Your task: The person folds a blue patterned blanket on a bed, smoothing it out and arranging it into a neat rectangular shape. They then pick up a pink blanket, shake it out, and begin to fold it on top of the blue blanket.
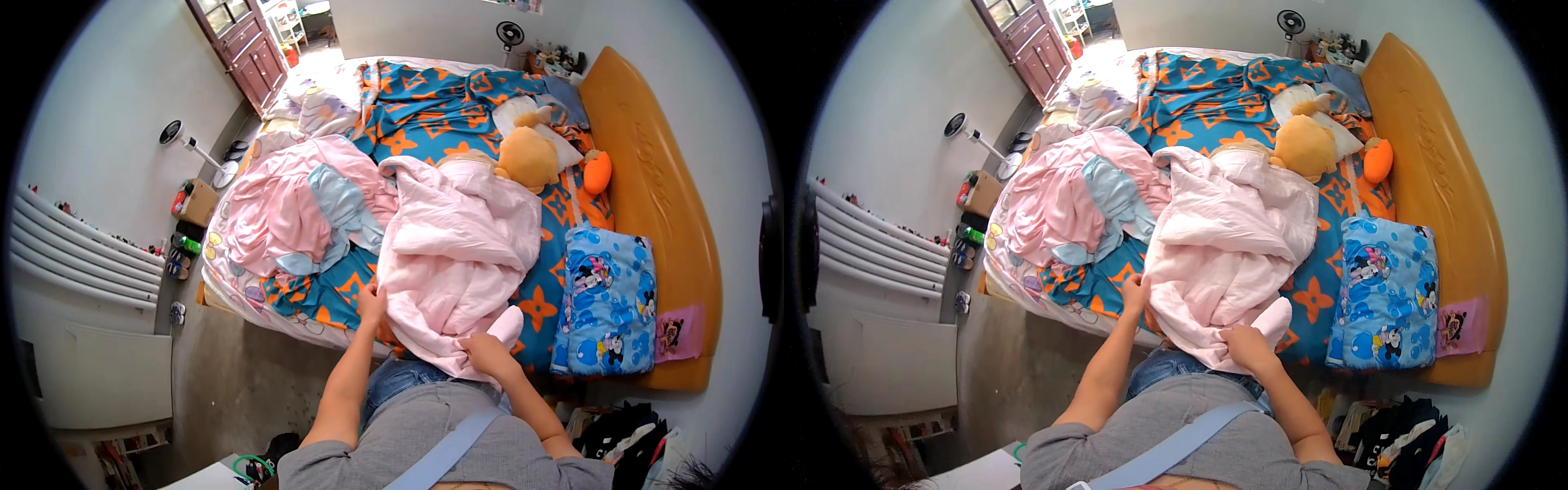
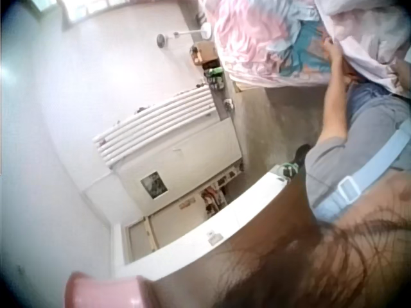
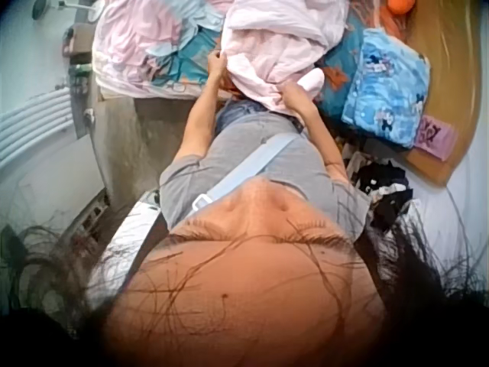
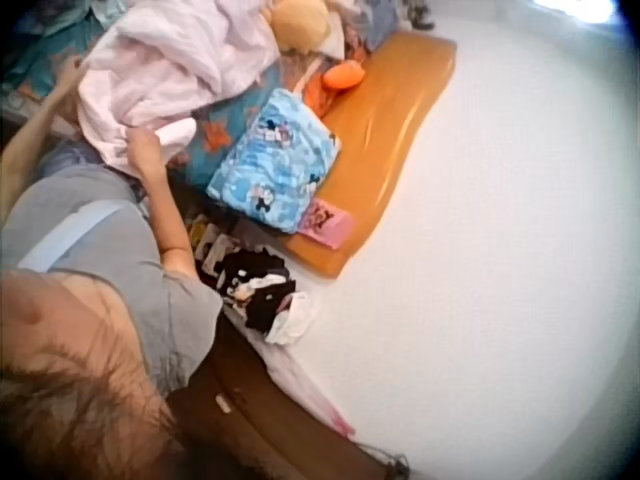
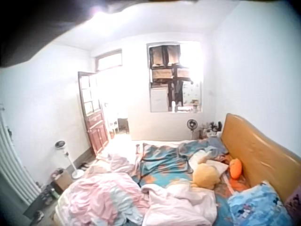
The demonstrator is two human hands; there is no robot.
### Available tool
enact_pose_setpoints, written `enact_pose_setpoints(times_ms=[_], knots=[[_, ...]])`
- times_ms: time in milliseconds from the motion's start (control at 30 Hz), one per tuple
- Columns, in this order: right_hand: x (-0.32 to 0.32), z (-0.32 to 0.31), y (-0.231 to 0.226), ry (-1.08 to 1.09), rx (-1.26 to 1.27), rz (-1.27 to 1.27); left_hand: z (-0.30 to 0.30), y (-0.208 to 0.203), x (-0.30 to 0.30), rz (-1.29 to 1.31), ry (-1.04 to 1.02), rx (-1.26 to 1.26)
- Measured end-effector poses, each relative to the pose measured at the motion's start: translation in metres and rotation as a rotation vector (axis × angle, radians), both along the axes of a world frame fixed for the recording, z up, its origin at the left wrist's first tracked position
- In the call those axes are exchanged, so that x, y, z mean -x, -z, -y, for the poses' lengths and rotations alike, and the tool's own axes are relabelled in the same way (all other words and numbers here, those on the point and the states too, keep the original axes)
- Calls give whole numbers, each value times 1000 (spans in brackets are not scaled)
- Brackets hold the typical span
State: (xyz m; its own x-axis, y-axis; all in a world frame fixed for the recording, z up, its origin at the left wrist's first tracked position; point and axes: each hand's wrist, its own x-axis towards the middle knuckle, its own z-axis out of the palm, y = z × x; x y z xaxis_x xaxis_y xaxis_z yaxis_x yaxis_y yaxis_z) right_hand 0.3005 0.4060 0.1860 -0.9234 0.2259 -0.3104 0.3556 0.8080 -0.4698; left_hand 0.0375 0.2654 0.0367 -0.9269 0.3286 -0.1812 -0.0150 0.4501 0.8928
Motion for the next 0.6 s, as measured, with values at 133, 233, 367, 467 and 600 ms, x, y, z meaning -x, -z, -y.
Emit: enact_pose_setpoints(times_ms=[133,233,367,467,600], knots=[[3,-2,5,-75,2,-21,22,-58,4,-178,-84,-39],[3,-5,12,-127,30,-49,40,-79,-8,-241,-118,-64],[1,-11,19,-219,25,-20,69,-104,-40,-397,-100,26],[-4,-13,22,-258,32,0,97,-114,-65,-427,-105,129],[-11,-14,31,-298,47,16,128,-115,-99,-382,-126,191]])
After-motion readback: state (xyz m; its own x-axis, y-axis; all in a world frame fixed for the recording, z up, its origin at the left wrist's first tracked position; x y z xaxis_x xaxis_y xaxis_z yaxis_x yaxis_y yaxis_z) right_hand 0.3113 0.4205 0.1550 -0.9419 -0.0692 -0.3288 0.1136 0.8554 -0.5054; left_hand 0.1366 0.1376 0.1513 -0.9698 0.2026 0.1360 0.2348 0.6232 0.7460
